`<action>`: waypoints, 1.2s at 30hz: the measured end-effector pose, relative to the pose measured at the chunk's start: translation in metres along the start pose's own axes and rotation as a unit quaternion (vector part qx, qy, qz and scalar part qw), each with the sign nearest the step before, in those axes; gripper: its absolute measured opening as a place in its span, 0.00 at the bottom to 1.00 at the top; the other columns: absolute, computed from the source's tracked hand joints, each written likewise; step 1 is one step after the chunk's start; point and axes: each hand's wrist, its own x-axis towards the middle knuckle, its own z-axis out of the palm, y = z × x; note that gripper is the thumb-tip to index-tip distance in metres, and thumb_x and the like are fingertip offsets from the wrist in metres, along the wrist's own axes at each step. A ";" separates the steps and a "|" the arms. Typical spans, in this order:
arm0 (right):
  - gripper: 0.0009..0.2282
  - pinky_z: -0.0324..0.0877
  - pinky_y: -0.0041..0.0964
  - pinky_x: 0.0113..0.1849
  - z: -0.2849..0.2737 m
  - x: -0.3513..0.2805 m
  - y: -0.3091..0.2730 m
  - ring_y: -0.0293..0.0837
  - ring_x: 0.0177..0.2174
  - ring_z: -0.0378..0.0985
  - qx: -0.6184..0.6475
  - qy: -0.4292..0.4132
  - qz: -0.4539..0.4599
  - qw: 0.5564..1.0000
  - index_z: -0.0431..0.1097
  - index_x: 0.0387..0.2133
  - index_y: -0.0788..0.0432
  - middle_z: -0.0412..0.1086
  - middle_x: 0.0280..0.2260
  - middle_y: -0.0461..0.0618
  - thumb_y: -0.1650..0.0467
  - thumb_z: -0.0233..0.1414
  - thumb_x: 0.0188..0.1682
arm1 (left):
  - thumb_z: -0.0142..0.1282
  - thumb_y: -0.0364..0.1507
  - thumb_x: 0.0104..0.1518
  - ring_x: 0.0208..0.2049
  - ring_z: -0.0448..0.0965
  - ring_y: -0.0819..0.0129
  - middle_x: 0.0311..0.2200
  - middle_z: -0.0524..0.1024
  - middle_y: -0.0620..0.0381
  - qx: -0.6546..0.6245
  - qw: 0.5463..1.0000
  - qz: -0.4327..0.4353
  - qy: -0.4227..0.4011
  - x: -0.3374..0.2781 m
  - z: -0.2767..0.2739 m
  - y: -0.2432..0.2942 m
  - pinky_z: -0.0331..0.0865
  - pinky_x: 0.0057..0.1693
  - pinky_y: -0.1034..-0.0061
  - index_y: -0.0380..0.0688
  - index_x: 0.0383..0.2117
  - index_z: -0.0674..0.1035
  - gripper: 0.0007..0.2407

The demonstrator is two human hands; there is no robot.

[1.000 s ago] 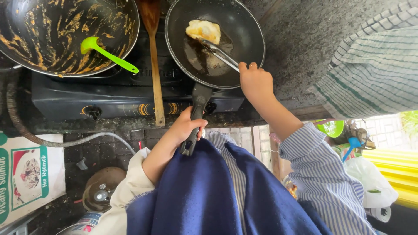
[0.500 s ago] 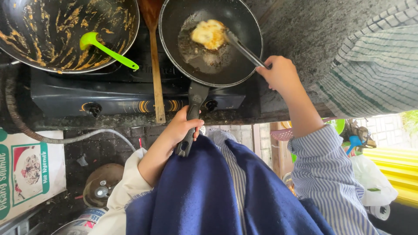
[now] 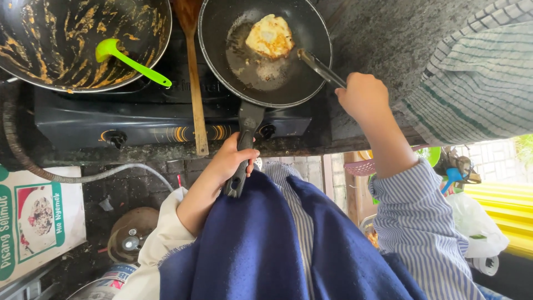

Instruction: Cracking an egg into a frying pan, adding seasoning from a packet, and flipping it with tongs.

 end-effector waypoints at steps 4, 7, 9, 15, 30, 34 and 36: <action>0.15 0.79 0.56 0.29 0.007 0.001 -0.017 0.67 0.33 0.82 0.002 -0.008 -0.017 1.000 0.75 0.44 0.74 0.76 0.34 0.76 0.69 0.56 0.52 | 0.58 0.16 0.49 0.10 0.74 0.61 0.13 0.69 0.44 0.004 1.000 0.000 -0.004 0.000 0.002 -0.002 0.73 0.18 0.68 0.25 0.45 0.68 0.17; 0.14 0.79 0.56 0.31 0.004 -0.008 -0.025 0.67 0.35 0.82 0.040 -0.020 -0.024 0.999 0.76 0.43 0.72 0.76 0.34 0.74 0.69 0.54 0.53 | 0.58 0.15 0.50 0.10 0.74 0.61 0.13 0.69 0.45 0.010 1.000 0.006 -0.007 0.003 0.002 -0.005 0.72 0.17 0.68 0.26 0.44 0.68 0.16; 0.16 0.79 0.57 0.33 -0.002 -0.016 -0.024 0.69 0.39 0.81 0.047 -0.010 -0.019 0.999 0.74 0.47 0.74 0.75 0.38 0.75 0.69 0.54 0.53 | 0.57 0.15 0.50 0.10 0.74 0.61 0.13 0.69 0.46 0.019 1.000 -0.002 -0.010 0.006 0.002 -0.005 0.73 0.18 0.68 0.26 0.44 0.68 0.16; 0.17 0.79 0.58 0.35 -0.010 -0.027 -0.009 0.68 0.41 0.80 0.089 0.017 0.024 0.996 0.72 0.50 0.74 0.74 0.41 0.77 0.69 0.53 0.55 | 0.57 0.15 0.50 0.10 0.74 0.61 0.13 0.69 0.45 0.024 1.000 0.010 -0.014 0.043 -0.020 -0.021 0.73 0.18 0.67 0.28 0.43 0.70 0.15; 0.16 0.79 0.55 0.33 0.016 -0.028 0.023 0.68 0.38 0.81 0.172 0.025 0.040 0.984 0.72 0.47 0.73 0.75 0.38 0.76 0.67 0.54 0.56 | 0.58 0.14 0.52 0.11 0.72 0.60 0.14 0.67 0.45 0.020 0.999 0.003 -0.031 0.082 -0.038 -0.033 0.72 0.20 0.66 0.31 0.46 0.70 0.16; 0.16 0.80 0.51 0.32 0.024 -0.029 0.025 0.66 0.37 0.81 0.187 0.020 0.052 0.981 0.72 0.49 0.71 0.75 0.38 0.75 0.67 0.54 0.57 | 0.58 0.14 0.53 0.12 0.73 0.61 0.14 0.68 0.46 0.040 0.999 0.001 -0.030 0.084 -0.037 -0.029 0.72 0.20 0.67 0.31 0.46 0.69 0.16; 0.17 0.80 0.52 0.33 0.028 -0.029 0.026 0.67 0.38 0.81 0.195 0.022 0.054 0.979 0.72 0.49 0.71 0.75 0.39 0.76 0.66 0.55 0.56 | 0.58 0.14 0.52 0.11 0.73 0.61 0.14 0.68 0.46 0.040 0.999 -0.004 -0.026 0.085 -0.039 -0.029 0.72 0.20 0.66 0.31 0.46 0.69 0.16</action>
